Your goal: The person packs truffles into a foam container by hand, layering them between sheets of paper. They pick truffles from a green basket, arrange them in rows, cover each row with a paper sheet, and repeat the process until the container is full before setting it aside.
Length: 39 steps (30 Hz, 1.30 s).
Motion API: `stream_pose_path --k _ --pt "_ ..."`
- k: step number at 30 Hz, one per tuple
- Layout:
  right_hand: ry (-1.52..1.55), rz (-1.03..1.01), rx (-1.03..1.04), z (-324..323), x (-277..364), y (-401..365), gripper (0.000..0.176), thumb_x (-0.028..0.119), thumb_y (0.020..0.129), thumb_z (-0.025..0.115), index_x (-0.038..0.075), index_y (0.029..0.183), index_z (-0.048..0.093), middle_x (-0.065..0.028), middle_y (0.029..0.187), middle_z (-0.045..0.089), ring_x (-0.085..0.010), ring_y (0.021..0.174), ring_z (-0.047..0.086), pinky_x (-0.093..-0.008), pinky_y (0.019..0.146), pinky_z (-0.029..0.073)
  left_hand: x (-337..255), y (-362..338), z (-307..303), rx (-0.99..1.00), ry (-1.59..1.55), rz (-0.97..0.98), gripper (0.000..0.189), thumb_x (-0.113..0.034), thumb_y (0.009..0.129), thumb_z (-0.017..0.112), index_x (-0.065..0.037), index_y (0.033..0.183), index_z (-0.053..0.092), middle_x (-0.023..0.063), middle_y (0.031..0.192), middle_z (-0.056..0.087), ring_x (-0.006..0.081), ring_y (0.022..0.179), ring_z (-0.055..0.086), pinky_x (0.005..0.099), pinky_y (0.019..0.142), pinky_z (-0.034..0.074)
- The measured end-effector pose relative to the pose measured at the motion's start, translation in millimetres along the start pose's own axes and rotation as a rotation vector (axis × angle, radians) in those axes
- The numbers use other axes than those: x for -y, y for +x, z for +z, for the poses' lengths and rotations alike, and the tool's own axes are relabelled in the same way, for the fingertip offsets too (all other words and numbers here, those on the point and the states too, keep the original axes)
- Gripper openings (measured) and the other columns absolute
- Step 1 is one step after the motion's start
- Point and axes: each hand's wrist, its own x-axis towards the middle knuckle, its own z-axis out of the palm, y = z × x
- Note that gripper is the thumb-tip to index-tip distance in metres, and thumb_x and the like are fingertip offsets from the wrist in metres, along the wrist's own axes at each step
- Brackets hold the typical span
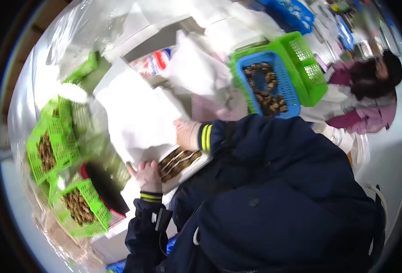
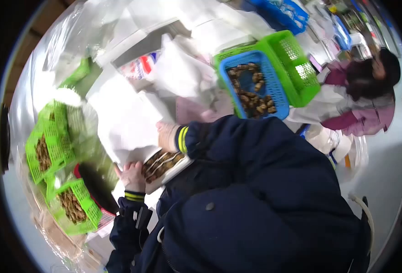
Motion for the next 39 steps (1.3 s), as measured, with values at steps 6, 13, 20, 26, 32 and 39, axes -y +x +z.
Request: stream_pose_path --k 6,13,20,26,32,39 --pt "-0.323 0.0 -0.138 38 7 10 0.043 0.043 0.088 0.042 0.019 0.059 0.063 -0.0044 0.054 0.059 -0.0246 0.06 0.056 -0.0432 0.076 0.034 1 8 -13 0.12 0.046 0.057 0.021 -0.015 0.076 0.059 -0.019 0.096 0.064 0.0013 0.086 0.064 0.0226 0.101 0.056 0.0654 0.107 0.014" --pt "-0.293 0.319 -0.189 62 22 18 0.027 0.023 0.09 0.045 0.017 0.069 0.061 -0.0014 0.054 0.057 -0.018 0.062 0.057 -0.0298 0.088 0.038 0 8 -13 0.284 0.125 0.038 0.046 -0.017 0.07 0.067 -0.023 0.114 0.059 0.0028 0.1 0.064 0.0213 0.109 0.054 0.0648 0.106 0.016" --pt "0.444 0.387 -0.882 -33 -40 -142 0.022 0.032 0.079 0.058 0.011 0.085 0.066 -0.0098 0.08 0.064 -0.0307 0.082 0.061 -0.0435 0.071 0.048 -3 4 -2 0.134 0.048 -0.002 0.026 -0.012 0.074 0.058 -0.02 0.099 0.061 0.0019 0.093 0.065 0.0214 0.103 0.057 0.0642 0.106 0.016" --pt "0.448 1.531 -0.217 23 -148 -325 0.04 0.041 0.088 0.051 0.019 0.121 0.059 -0.0179 0.115 0.061 -0.0352 0.106 0.058 -0.0419 0.09 0.046 -3 2 1 0.183 0.113 -0.047 0.022 -0.013 0.084 0.048 -0.02 0.102 0.06 0.0034 0.095 0.066 0.0215 0.11 0.056 0.0656 0.107 0.012" --pt "0.464 1.75 0.35 44 -151 -328 0.053 0.054 0.088 0.049 0.027 0.134 0.047 -0.0106 0.133 0.053 -0.0318 0.12 0.052 -0.0444 0.098 0.042 -23 1 -12 0.12 0.095 -0.091 0.027 -0.025 0.079 0.064 -0.018 0.104 0.06 0.0022 0.098 0.066 0.0219 0.107 0.056 0.0658 0.106 0.017" --pt "0.456 1.696 0.294 65 -155 -340 0.049 0.05 0.088 0.051 0.026 0.131 0.05 -0.0104 0.13 0.055 -0.0316 0.119 0.053 -0.0425 0.098 0.042 -86 65 -27 0.107 -0.146 -0.09 0.037 -0.04 0.079 0.065 -0.018 0.108 0.06 0.002 0.105 0.065 0.0235 0.107 0.056 0.0538 0.105 0.026"
